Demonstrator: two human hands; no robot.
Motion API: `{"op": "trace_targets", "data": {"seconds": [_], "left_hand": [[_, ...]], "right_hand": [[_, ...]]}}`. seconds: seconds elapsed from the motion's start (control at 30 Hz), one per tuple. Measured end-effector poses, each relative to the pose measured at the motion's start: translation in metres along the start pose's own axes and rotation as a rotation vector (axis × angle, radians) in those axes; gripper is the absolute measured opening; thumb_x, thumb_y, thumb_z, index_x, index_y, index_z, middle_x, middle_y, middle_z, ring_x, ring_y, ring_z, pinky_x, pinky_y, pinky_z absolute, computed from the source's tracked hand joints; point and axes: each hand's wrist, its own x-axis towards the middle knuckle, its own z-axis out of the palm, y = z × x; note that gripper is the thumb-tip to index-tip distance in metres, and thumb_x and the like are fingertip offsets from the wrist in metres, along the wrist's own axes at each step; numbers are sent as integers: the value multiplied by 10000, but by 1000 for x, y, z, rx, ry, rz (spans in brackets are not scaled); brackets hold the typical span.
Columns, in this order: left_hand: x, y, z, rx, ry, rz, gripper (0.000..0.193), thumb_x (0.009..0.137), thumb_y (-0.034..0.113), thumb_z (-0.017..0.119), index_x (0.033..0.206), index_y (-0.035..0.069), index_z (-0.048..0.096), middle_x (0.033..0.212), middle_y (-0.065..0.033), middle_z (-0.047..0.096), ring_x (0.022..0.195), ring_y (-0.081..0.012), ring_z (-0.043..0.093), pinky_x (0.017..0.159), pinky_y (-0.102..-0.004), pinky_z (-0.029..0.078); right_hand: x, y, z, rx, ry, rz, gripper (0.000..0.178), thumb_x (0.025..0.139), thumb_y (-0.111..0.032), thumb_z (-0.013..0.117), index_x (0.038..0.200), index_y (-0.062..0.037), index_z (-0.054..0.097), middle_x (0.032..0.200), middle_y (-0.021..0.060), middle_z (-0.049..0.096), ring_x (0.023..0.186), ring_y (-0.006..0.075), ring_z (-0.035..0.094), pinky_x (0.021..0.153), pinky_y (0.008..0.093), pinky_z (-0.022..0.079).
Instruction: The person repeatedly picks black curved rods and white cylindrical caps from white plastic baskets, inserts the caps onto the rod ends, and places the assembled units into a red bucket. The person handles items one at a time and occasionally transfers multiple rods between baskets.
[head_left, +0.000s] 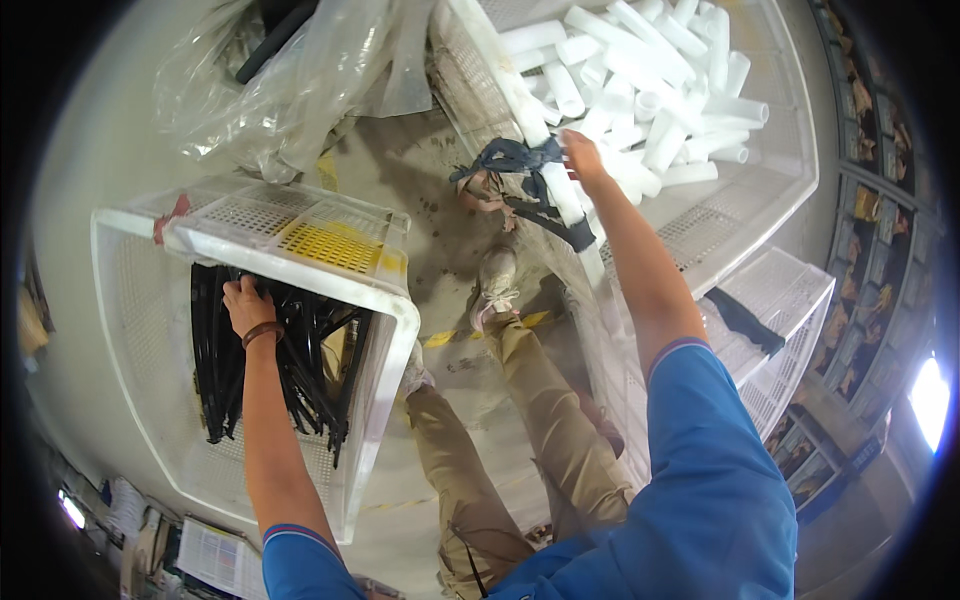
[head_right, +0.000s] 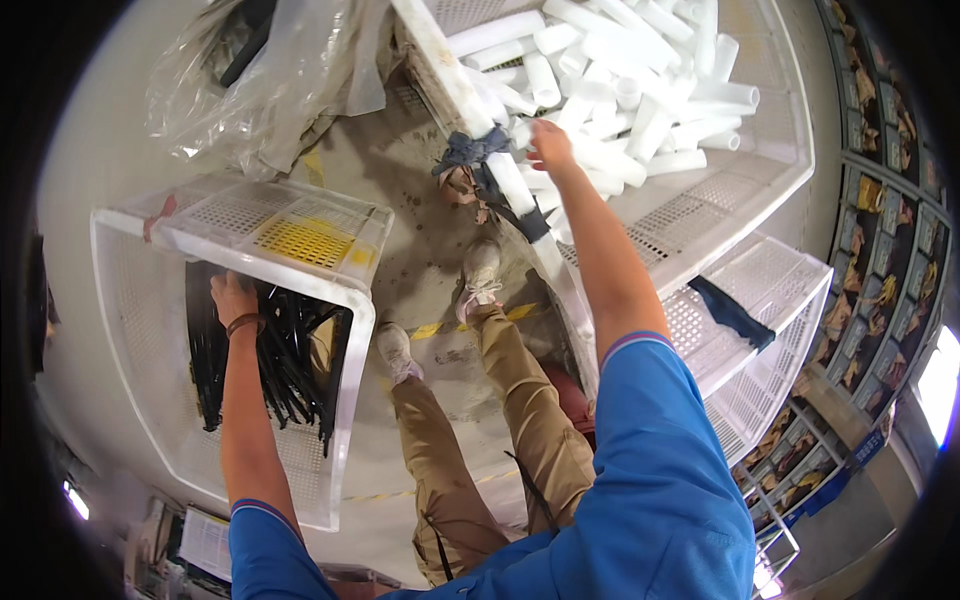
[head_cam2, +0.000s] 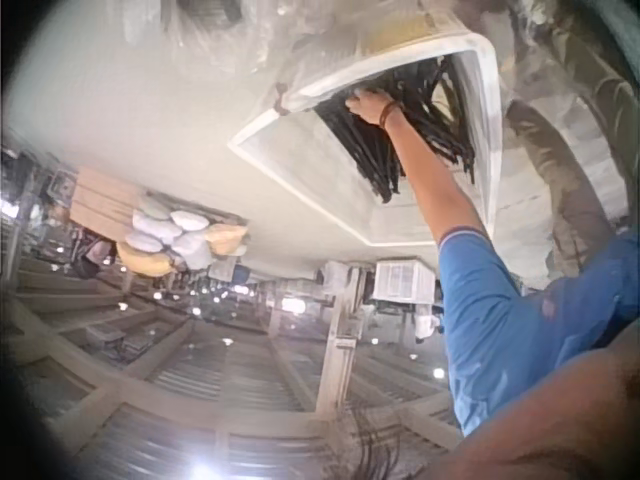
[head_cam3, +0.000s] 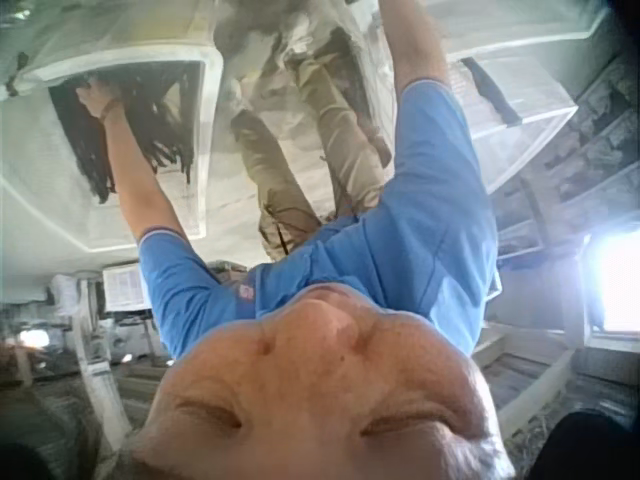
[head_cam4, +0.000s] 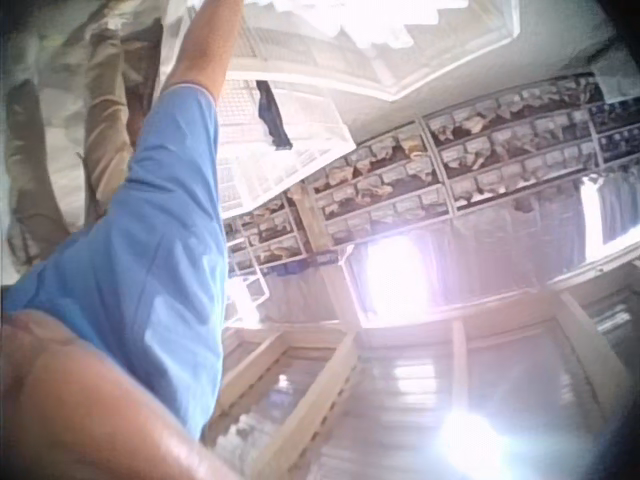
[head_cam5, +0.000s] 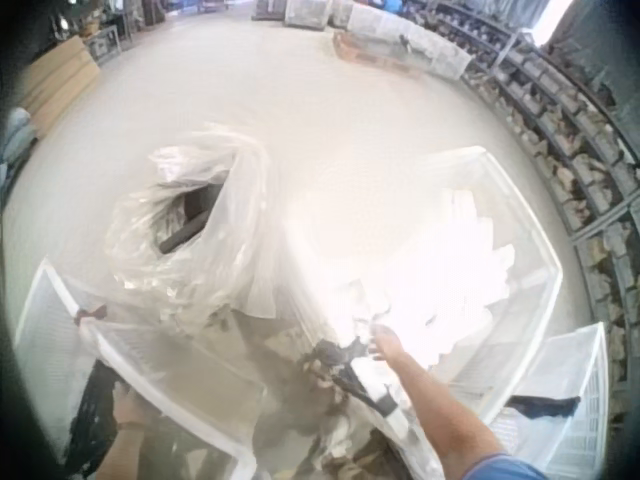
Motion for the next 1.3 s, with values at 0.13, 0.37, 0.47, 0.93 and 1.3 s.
{"op": "trace_targets", "data": {"seconds": [0.13,0.37,0.47,0.93,1.3], "left_hand": [[-44,-2,-5,-422,-243,-15,494,764,316,772,1128,16,625,1018,-232,685,1000,-411,651,844,-463,531],[-187,-82,-134,-602,76,-97,159,882,107,690,920,-25,610,723,-161,614,610,-229,561,589,-360,468],[-225,-95,-225,-683,33,-370,212,942,160,636,853,-19,565,692,-55,559,595,-158,527,548,-309,420],[-173,-87,-446,-647,659,-407,348,971,286,628,799,2,521,619,-36,546,523,-138,508,432,-318,440],[-284,33,-549,-713,578,307,335,945,299,661,812,11,554,681,-82,559,586,-157,523,531,-352,451]], "right_hand": [[-15,-27,44,-444,-26,-140,870,807,-497,716,1503,-139,336,1345,184,547,1092,340,617,781,423,568],[1,-63,50,-1238,-168,-955,907,740,-141,781,1503,-263,306,1574,104,279,1363,294,419,1049,447,432],[-1,-50,61,-875,-450,-769,852,756,-67,712,1501,-214,324,1508,116,383,1266,326,523,1023,432,456],[-358,22,-133,420,66,-461,301,963,-34,550,1262,-1,562,1047,66,679,866,147,661,788,292,528],[-713,274,-122,339,468,-208,243,948,-32,559,1185,-26,614,899,87,698,791,145,676,726,277,541]]}}
